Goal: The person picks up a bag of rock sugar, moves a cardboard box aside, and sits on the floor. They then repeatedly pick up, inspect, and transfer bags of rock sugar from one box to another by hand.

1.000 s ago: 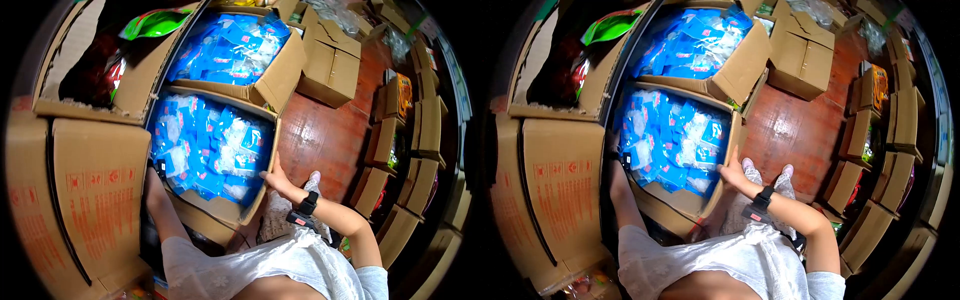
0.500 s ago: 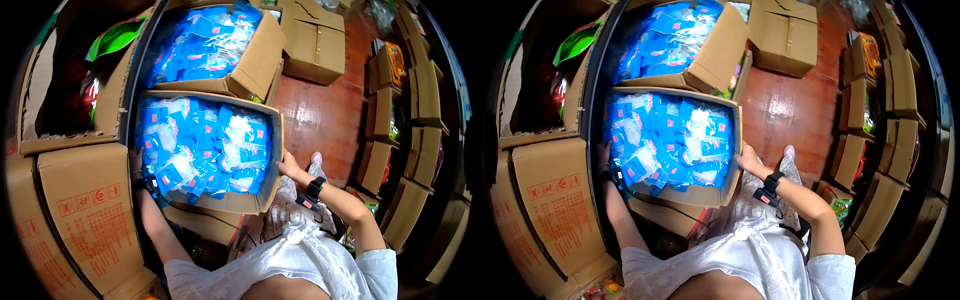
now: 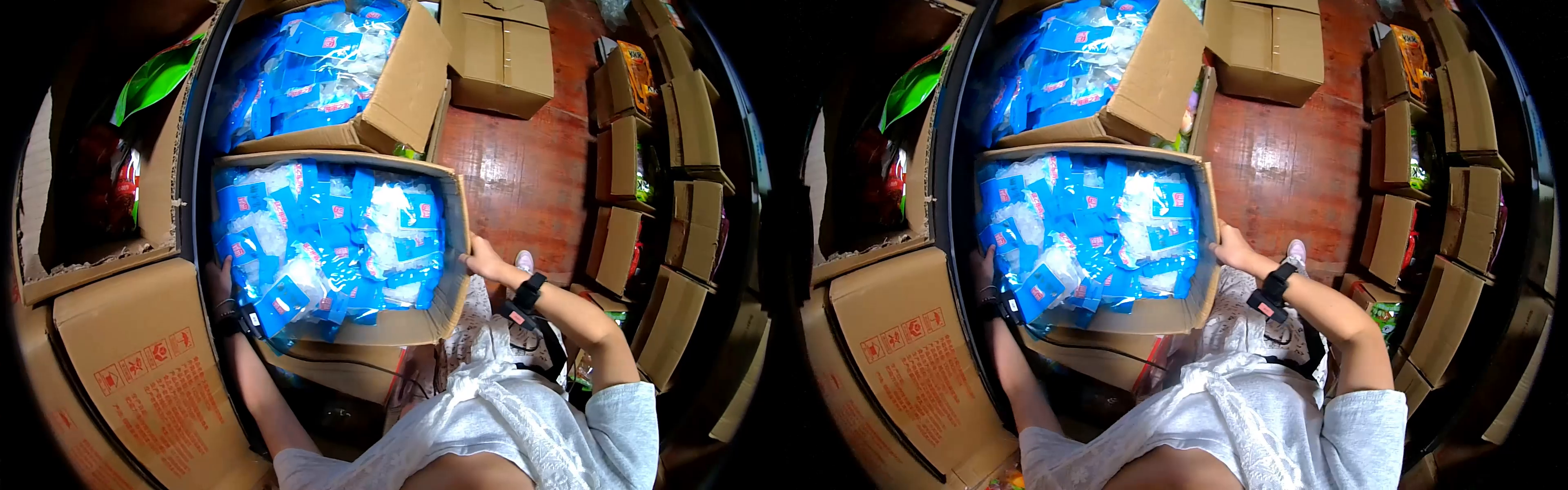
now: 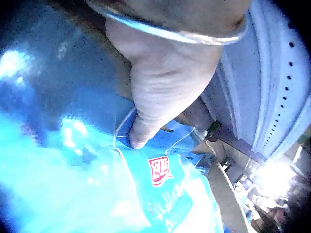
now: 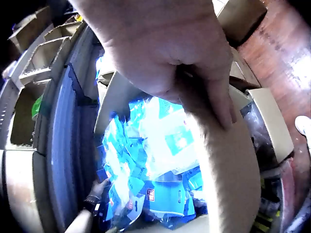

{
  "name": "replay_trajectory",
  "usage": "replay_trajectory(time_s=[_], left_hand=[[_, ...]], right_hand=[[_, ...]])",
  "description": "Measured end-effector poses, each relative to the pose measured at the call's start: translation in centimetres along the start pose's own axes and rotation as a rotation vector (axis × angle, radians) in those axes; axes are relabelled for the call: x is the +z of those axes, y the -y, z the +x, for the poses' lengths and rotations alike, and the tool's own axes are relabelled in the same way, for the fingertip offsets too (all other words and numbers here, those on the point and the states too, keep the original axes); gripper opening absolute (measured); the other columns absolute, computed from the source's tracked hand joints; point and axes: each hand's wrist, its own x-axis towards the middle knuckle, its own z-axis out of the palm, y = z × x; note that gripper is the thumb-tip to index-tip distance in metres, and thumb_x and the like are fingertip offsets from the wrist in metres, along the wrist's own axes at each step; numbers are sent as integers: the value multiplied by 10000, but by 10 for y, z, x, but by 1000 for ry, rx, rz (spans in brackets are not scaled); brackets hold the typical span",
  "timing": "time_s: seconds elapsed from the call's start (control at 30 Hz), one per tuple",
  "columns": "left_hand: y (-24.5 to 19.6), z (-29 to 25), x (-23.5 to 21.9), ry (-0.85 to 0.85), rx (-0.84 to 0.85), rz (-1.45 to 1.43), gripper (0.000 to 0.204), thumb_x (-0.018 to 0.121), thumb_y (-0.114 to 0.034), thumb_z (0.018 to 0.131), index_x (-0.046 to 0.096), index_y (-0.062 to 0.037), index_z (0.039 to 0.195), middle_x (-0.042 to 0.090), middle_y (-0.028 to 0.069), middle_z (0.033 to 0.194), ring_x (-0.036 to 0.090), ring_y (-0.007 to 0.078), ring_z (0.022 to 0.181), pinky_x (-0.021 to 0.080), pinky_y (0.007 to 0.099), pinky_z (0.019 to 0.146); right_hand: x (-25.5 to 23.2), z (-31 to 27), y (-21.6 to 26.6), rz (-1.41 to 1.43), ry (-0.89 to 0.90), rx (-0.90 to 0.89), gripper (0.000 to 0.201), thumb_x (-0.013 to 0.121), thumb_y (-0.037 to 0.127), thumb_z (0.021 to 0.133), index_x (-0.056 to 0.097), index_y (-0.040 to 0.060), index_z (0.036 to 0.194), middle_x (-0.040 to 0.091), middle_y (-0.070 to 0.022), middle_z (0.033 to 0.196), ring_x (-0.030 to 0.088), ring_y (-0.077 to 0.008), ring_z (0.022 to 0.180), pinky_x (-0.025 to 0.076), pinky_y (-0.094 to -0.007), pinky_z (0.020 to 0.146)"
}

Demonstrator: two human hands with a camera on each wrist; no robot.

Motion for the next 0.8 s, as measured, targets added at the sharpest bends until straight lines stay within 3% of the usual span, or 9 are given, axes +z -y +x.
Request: replay_trajectory(time_s=[0.07,0.23,0.33,0.4,0.47,0.53,0.63,0.73,0.8], left_hand=[[6,4,0,16,19,-54,390,554,-313,723,544,56,847,550,239,789,533,367,754,419,387,616],[3,5,4,63,35,-185,383,574,-289,717,527,45,899,561,209,846,545,333,756,419,358,649],[6,9,4,70,61,-140,373,570,-282,725,526,35,917,560,201,862,544,323,765,417,350,665],[-5,7,-4,129,22,-30,352,531,-253,751,516,22,971,566,175,904,555,269,790,419,336,708],[-3,8,-3,147,-65,-80,346,539,-239,747,514,23,972,564,169,912,550,257,802,415,331,722],[-11,8,-4,136,-38,-124,367,544,-220,743,484,20,1014,546,155,959,531,246,844,402,326,754],[-16,6,-2,170,-100,-283,477,552,-242,743,401,17,1114,479,157,1081,475,233,959,363,320,829],[-15,4,2,28,-12,-211,411,549,-248,749,473,28,1043,535,166,999,537,256,858,408,326,759],[-5,5,0,111,-112,-140,453,556,-303,744,472,36,1032,544,167,971,536,251,848,414,334,738]], right_hand=[[1,2,11,61,67,100,371,502,32,675,400,-22,1028,555,-185,766,573,-245,679,458,-338,600],[-5,-5,29,48,121,173,378,505,91,733,380,-22,1071,562,-162,777,565,-223,643,461,-321,581],[-7,2,21,47,100,-161,460,499,246,788,347,0,1146,570,-152,779,561,-205,643,459,-312,626],[-40,4,28,387,336,457,648,250,538,809,340,17,1183,556,-145,890,537,-199,823,418,-334,748],[-42,25,-44,804,374,422,726,158,608,777,341,33,1181,540,-135,919,515,-192,879,426,-330,720],[-13,52,-101,857,203,477,735,166,641,751,303,79,1204,543,-77,878,502,-173,858,420,-331,710],[28,80,-103,766,115,581,667,235,598,775,341,84,1187,540,-45,915,495,-159,852,420,-341,725],[49,93,-106,753,116,586,666,236,596,776,342,83,1185,540,-47,918,496,-160,853,420,-341,726],[52,93,-111,748,138,586,664,237,595,776,344,82,1184,539,-48,920,496,-161,853,420,-341,726]])
